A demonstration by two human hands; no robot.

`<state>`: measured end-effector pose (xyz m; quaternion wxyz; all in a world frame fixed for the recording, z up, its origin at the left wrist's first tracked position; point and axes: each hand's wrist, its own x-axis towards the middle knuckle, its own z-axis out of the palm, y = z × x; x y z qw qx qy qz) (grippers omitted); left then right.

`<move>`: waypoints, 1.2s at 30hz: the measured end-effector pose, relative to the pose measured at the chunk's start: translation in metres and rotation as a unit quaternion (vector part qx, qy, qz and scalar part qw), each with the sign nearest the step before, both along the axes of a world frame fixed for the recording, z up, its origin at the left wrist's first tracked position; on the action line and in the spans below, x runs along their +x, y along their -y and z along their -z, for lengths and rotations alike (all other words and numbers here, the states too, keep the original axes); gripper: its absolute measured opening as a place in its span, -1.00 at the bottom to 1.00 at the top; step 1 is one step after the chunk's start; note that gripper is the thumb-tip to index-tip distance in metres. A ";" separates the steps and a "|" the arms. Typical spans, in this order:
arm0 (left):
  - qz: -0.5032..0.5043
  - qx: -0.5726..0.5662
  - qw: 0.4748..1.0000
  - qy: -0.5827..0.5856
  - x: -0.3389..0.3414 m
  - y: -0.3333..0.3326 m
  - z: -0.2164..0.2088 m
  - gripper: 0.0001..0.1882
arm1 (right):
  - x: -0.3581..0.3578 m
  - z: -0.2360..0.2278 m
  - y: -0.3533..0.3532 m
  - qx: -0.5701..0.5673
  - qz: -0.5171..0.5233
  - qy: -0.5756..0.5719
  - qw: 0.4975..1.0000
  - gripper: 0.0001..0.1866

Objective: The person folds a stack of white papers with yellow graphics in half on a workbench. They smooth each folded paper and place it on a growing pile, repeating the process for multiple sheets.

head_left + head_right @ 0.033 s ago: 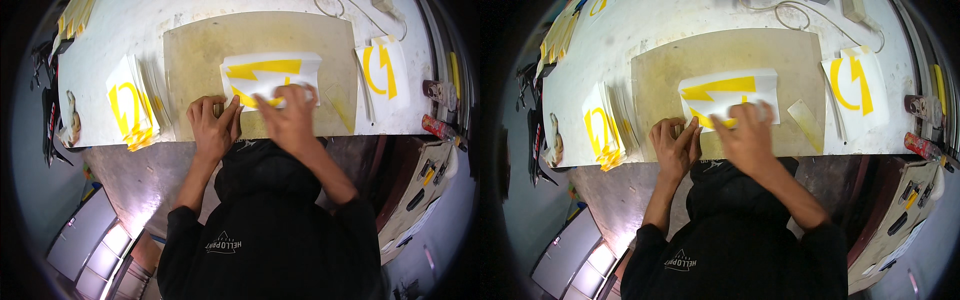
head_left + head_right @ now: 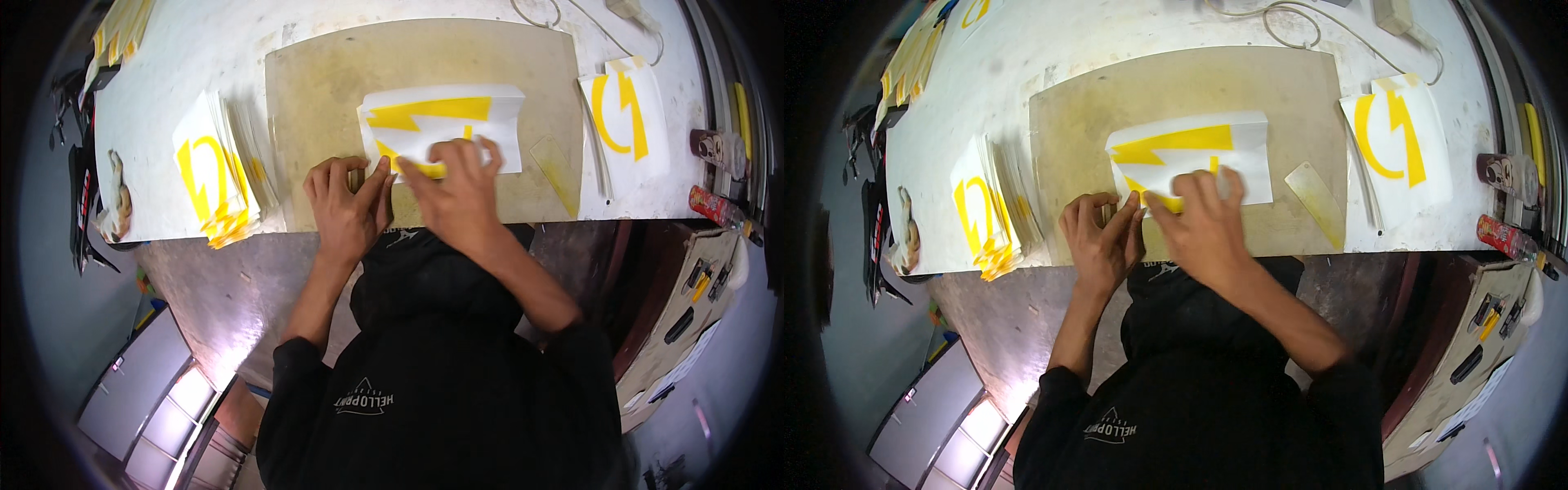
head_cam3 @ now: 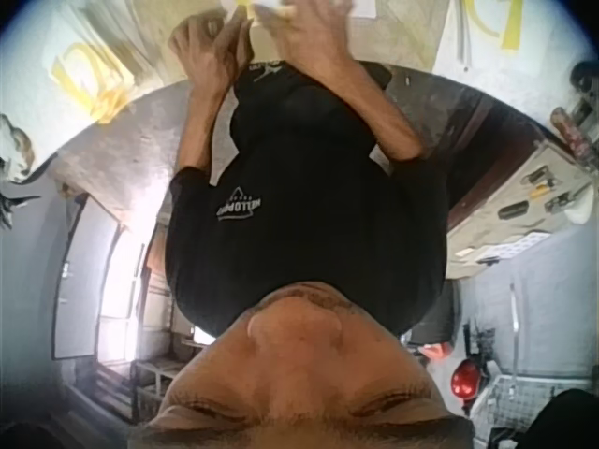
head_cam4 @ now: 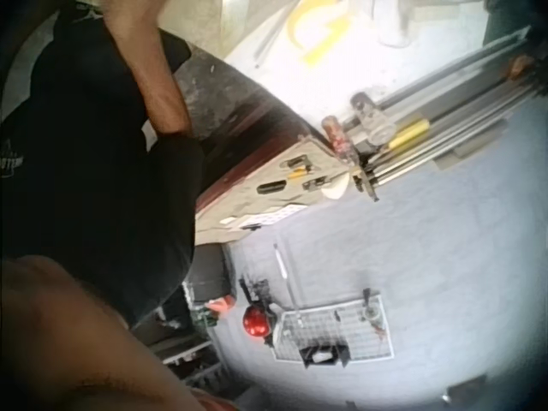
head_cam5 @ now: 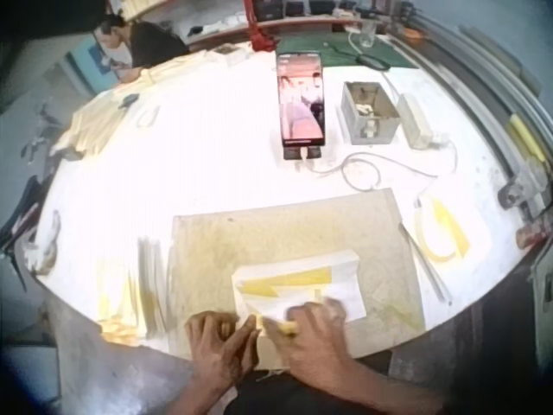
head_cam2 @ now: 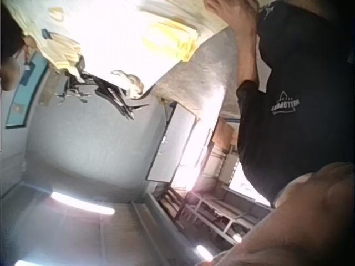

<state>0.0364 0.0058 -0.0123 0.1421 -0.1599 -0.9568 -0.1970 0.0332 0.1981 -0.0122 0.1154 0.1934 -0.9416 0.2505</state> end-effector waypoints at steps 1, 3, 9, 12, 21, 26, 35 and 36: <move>0.000 0.001 1.000 0.003 -0.002 0.001 0.001 -0.70 | -0.002 0.006 0.006 0.025 -0.011 0.008 1.000 -0.60; -0.001 0.001 1.000 0.005 -0.003 0.000 0.002 -0.69 | -0.002 0.014 -0.016 -0.020 0.012 0.008 1.000 -0.63; 0.003 -0.027 1.000 0.015 -0.002 -0.012 -0.005 -0.54 | 0.005 -0.001 -0.107 0.047 0.124 -0.022 0.991 -0.69; 0.057 -0.062 0.996 0.030 -0.001 -0.025 -0.009 -0.43 | 0.003 -0.003 -0.102 0.034 0.131 -0.046 0.990 -0.66; 0.065 -0.011 0.996 0.060 0.007 -0.041 -0.009 -0.51 | -0.085 -0.031 -0.026 -0.017 -0.064 -0.062 0.996 -0.69; 0.022 0.028 0.999 0.011 0.002 -0.047 0.003 -0.53 | -0.101 -0.034 -0.030 0.003 -0.109 0.019 0.994 -0.80; 0.054 -0.020 0.992 0.110 -0.030 -0.035 -0.012 -0.42 | -0.121 -0.005 -0.020 0.095 -0.042 0.027 0.994 -0.79; 0.061 -0.041 0.982 0.172 -0.033 -0.031 -0.006 -0.28 | -0.113 -0.002 -0.016 0.092 -0.034 -0.004 0.995 -0.75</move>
